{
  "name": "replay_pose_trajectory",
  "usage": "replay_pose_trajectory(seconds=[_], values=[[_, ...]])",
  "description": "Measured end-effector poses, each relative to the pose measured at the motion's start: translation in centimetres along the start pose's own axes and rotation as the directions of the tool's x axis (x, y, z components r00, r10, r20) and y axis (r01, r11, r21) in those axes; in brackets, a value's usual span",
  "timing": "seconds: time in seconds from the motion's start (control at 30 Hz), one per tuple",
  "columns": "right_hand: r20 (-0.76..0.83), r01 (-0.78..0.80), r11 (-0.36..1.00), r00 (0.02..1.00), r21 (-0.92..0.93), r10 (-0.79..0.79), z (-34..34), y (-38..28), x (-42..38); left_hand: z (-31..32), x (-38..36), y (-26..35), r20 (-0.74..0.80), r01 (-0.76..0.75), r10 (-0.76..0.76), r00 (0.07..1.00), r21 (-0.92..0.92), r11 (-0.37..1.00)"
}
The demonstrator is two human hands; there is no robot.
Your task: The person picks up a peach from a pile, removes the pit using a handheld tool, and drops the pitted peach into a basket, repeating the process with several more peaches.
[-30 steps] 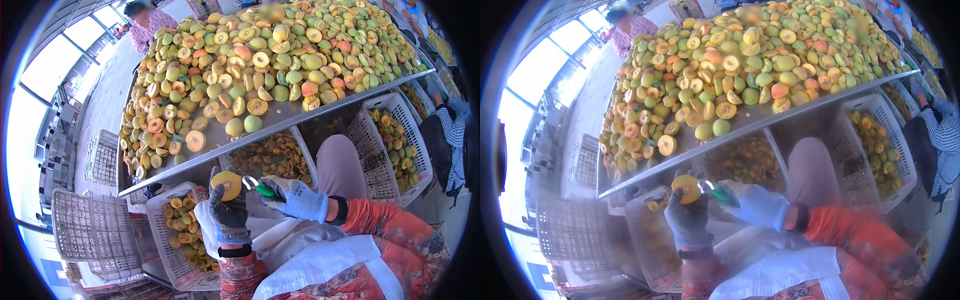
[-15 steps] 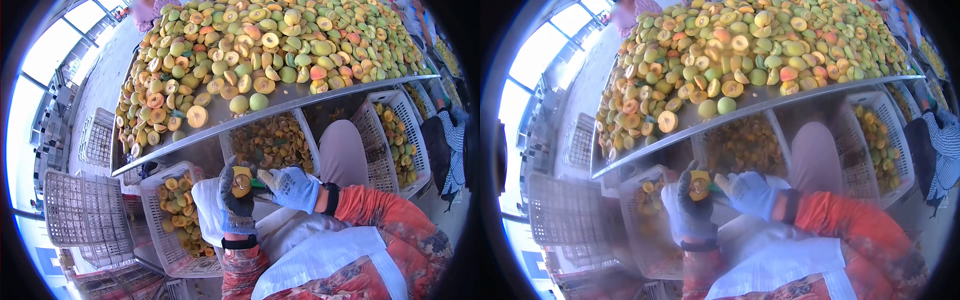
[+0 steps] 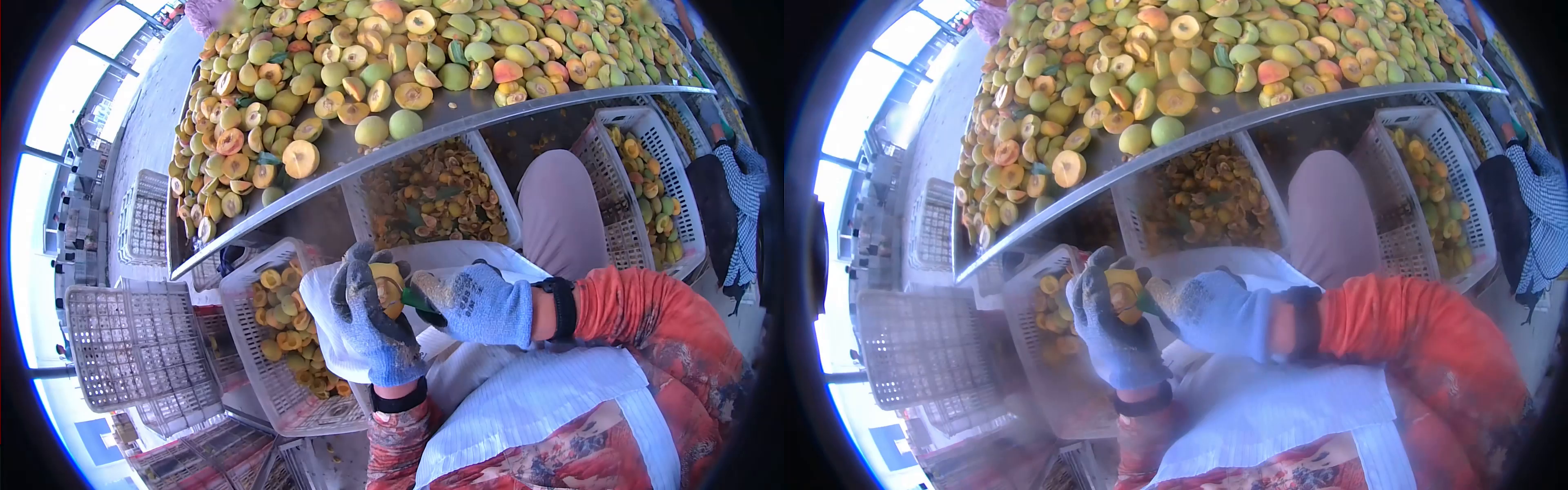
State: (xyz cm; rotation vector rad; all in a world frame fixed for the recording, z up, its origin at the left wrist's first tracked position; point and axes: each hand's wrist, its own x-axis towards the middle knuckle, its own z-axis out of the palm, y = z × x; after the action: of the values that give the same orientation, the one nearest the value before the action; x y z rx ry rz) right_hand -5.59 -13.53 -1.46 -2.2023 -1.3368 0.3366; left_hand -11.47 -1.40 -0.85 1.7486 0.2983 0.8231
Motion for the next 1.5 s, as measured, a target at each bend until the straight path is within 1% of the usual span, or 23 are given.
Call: replay_pose_trajectory(seconds=[0.1, 0.13, 0.23, 0.27, 0.3, 0.33, 0.43, 0.47, 0.5, 0.57, 0.7, 0.73, 0.77, 0.9, 1.0, 1.03, 1.1, 1.17, 1.23, 1.3, 1.37, 1.43, 1.5], values=[[-0.16, 0.118, 0.889, 0.986, 0.442, -0.051, 1.8, -0.3, 0.3, 0.1, 0.2, 1.4, -0.011, 0.154, -0.159, 0.987, -0.189, 0.97], [0.053, -0.058, 0.952, 0.998, 0.3, 0.044, 1.1, -0.8, 0.0, 0.4, 0.1, 1.9, -0.052, 0.175, -0.184, 0.982, -0.146, 0.974], [-0.209, 0.205, 0.929, 0.967, 0.307, -0.144, 0.6, 0.2, 1.5, 1.1, 1.0, 2.2, -0.164, 0.151, -0.163, 0.973, -0.086, 0.985], [-0.221, 0.233, 0.926, 0.96, 0.298, -0.171, -0.2, 0.2, 1.8, 0.9, 1.4, 2.5, -0.128, -0.006, 0.027, 0.991, 0.163, 0.987], [-0.112, 0.166, 0.908, 0.985, 0.384, -0.133, -1.3, 0.2, 1.9, 0.7, 1.6, 2.7, -0.053, -0.157, 0.193, 0.98, 0.394, 0.905], [0.005, 0.082, 0.884, 0.996, 0.46, -0.095, -2.4, 0.0, 2.0, 0.2, 0.8, 0.9, -0.102, 0.018, -0.013, 0.995, 0.051, 0.999], [0.392, -0.244, 0.762, 0.92, 0.6, -0.013, -6.5, -1.0, 2.4, 0.7, 0.7, 0.1, -0.16, 0.083, -0.144, 0.977, -0.336, 0.938], [0.603, -0.474, 0.62, 0.798, 0.625, 0.002, -5.8, 0.5, 2.8, 0.6, 0.9, 0.8, -0.106, 0.113, -0.127, 0.986, -0.129, 0.985], [0.595, -0.463, 0.631, 0.804, 0.622, 0.004, -4.4, 2.0, 2.7, 0.6, 0.8, -0.2, -0.109, 0.097, -0.112, 0.988, -0.136, 0.986], [-0.042, -0.009, 0.989, 0.999, 0.148, 0.015, -0.1, 4.3, 1.7, 0.5, 0.8, -3.9, 0.035, -0.126, 0.121, 0.992, 0.213, 0.969], [0.069, -0.131, 0.974, 0.987, -0.183, 0.145, 2.5, 5.2, -0.1, 3.0, 1.1, -5.3, -0.04, 0.436, -0.478, 0.877, -0.348, 0.83], [0.325, -0.405, 0.876, 0.892, 0.262, 0.315, -3.9, 1.3, 0.7, 3.1, 0.9, -6.4, -0.101, 0.365, -0.396, 0.913, -0.234, 0.901], [0.305, -0.42, 0.869, 0.89, 0.261, 0.339, -4.5, 1.4, 0.9, 2.6, 1.5, -6.7, -0.039, 0.004, 0.006, 0.999, 0.248, 0.969], [0.336, -0.359, 0.805, 0.918, 0.472, 0.213, -4.7, 2.6, 0.6, 3.7, 3.6, -1.6, -0.038, 0.29, -0.314, 0.949, -0.293, 0.911], [-0.074, -0.104, 0.98, 0.99, 0.169, 0.118, -1.5, 3.7, 1.2, 3.6, 3.7, -2.6, 0.051, 0.335, -0.333, 0.941, -0.265, 0.904], [-0.082, -0.107, 0.979, 0.989, 0.171, 0.123, -1.0, 4.6, 0.9, 3.8, 3.4, -3.0, -0.015, 0.262, -0.266, 0.964, -0.132, 0.956], [0.382, -0.408, 0.75, 0.897, 0.521, 0.222, -4.7, 2.9, 0.7, 3.7, 2.6, -3.8, -0.063, 0.197, -0.196, 0.979, 0.01, 0.98], [0.414, -0.413, 0.721, 0.89, 0.557, 0.19, -5.4, 2.6, 0.8, 4.0, 2.5, -4.5, -0.062, -0.215, 0.248, 0.967, 0.33, 0.919], [0.436, -0.411, 0.693, 0.887, 0.592, 0.153, -5.0, 3.1, 0.8, 4.4, 2.4, -4.6, -0.11, -0.145, 0.17, 0.979, 0.204, 0.968], [0.094, -0.128, 0.901, 0.991, 0.414, 0.097, -2.4, 4.2, 1.0, 5.0, 2.8, -4.0, -0.166, 0.012, -0.02, 0.986, -0.045, 0.999], [0.018, -0.129, 0.918, 0.991, 0.375, 0.132, -2.2, 4.3, 1.1, 4.6, 3.2, -3.3, -0.118, 0.212, -0.22, 0.968, -0.079, 0.974], [0.346, -0.384, 0.721, 0.914, 0.577, 0.21, -4.0, 3.2, 1.2, 4.6, 3.4, -3.8, -0.111, 0.175, -0.19, 0.975, -0.129, 0.976], [0.35, -0.394, 0.666, 0.914, 0.634, 0.207, -4.8, 2.7, 1.2, 4.9, 4.0, -3.1, -0.101, 0.119, -0.131, 0.986, -0.114, 0.986]])
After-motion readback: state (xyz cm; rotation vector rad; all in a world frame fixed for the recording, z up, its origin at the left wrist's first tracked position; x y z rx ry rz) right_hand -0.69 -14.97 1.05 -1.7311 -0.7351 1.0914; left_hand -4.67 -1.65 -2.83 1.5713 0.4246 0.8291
